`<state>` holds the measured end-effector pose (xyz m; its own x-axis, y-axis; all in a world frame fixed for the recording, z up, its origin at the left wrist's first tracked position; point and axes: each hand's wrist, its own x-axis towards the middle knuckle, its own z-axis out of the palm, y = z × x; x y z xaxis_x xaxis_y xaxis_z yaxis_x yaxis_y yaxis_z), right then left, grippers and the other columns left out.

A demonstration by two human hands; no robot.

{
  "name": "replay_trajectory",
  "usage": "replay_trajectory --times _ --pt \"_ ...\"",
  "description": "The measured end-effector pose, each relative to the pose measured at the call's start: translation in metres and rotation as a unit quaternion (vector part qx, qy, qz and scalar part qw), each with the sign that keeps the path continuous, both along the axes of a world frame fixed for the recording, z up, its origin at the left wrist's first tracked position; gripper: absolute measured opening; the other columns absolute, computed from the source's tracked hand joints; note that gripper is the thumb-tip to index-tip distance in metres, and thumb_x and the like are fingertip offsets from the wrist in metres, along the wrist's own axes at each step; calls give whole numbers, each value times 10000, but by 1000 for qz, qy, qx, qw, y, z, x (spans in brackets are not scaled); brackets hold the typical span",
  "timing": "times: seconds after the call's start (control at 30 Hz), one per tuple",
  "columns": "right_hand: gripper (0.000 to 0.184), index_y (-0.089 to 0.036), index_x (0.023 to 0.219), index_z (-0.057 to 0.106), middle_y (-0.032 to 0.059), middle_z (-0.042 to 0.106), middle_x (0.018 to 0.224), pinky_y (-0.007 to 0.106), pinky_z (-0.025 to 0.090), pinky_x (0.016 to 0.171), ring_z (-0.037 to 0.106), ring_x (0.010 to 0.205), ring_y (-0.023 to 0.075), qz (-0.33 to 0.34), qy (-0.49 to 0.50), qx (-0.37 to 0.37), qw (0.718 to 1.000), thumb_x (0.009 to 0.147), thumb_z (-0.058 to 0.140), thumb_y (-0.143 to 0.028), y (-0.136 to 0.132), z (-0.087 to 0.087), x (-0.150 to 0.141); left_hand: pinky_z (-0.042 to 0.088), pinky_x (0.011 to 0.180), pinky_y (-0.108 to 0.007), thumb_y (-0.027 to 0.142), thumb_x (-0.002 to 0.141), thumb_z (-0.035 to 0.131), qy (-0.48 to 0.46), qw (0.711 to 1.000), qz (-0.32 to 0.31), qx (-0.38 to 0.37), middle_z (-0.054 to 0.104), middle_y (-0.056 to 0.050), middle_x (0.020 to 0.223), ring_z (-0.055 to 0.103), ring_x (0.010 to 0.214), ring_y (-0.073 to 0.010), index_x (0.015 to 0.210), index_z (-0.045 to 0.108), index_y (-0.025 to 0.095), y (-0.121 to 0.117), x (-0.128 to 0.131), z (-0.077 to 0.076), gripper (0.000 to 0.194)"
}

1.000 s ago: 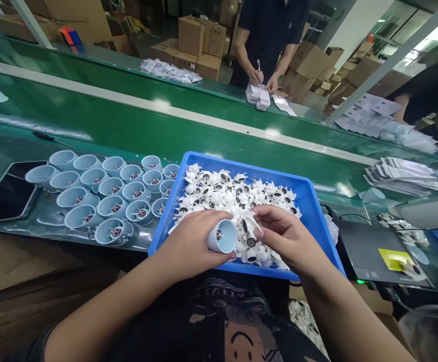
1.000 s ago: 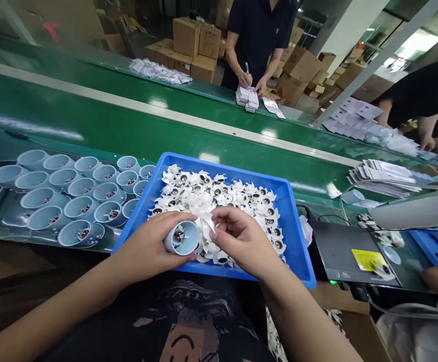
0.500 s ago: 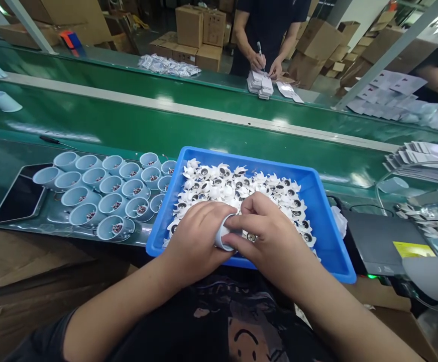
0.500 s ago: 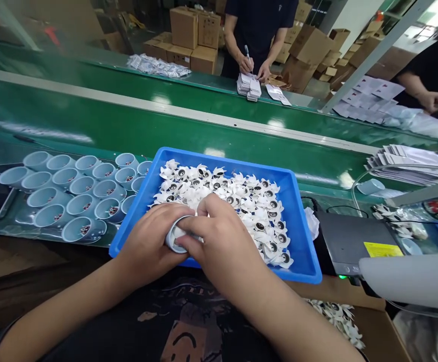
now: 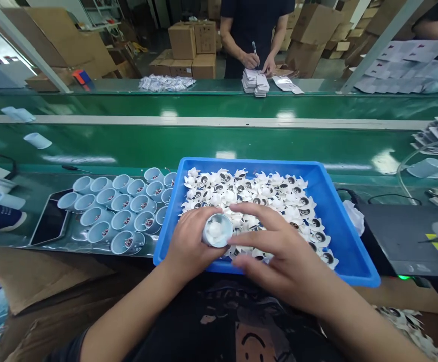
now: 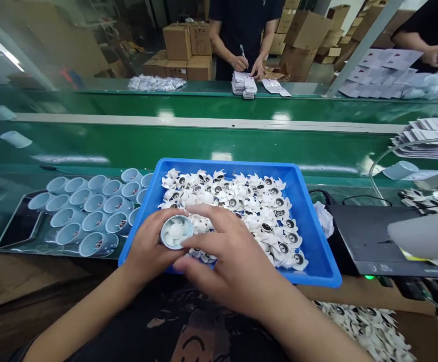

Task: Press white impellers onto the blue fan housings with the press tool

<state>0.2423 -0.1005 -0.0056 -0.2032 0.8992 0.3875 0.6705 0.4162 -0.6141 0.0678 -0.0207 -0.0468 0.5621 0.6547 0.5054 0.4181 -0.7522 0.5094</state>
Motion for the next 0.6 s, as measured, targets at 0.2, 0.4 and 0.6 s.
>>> replay_trajectory --times 0.2,0.4,0.6 --pt "127 -276 1008 629 48 491 1339 499 452 993 491 1223 243 -78 -30 61 995 958 525 -328 -26 -7 31 457 988 -528 492 738 755 61 997 -33 -29 586 -109 1203 551 1158 -315 1173 579 241 30 -9 26 532" --pt "125 -269 1046 593 57 456 1313 333 513 901 537 1142 180 -148 10 100 984 953 511 -251 -45 -20 45 483 957 -451 440 809 689 184 972 95 -109 532 -117 1260 581 1099 -276 1423 374 220 142 41 60 723" --pt "177 -259 1089 592 72 284 1487 377 529 912 506 1223 236 -162 41 114 979 929 525 -228 -59 -24 33 487 961 -460 326 915 610 312 937 69 -142 565 -119 1298 585 1127 -252 1285 526 162 211 109 43 413"
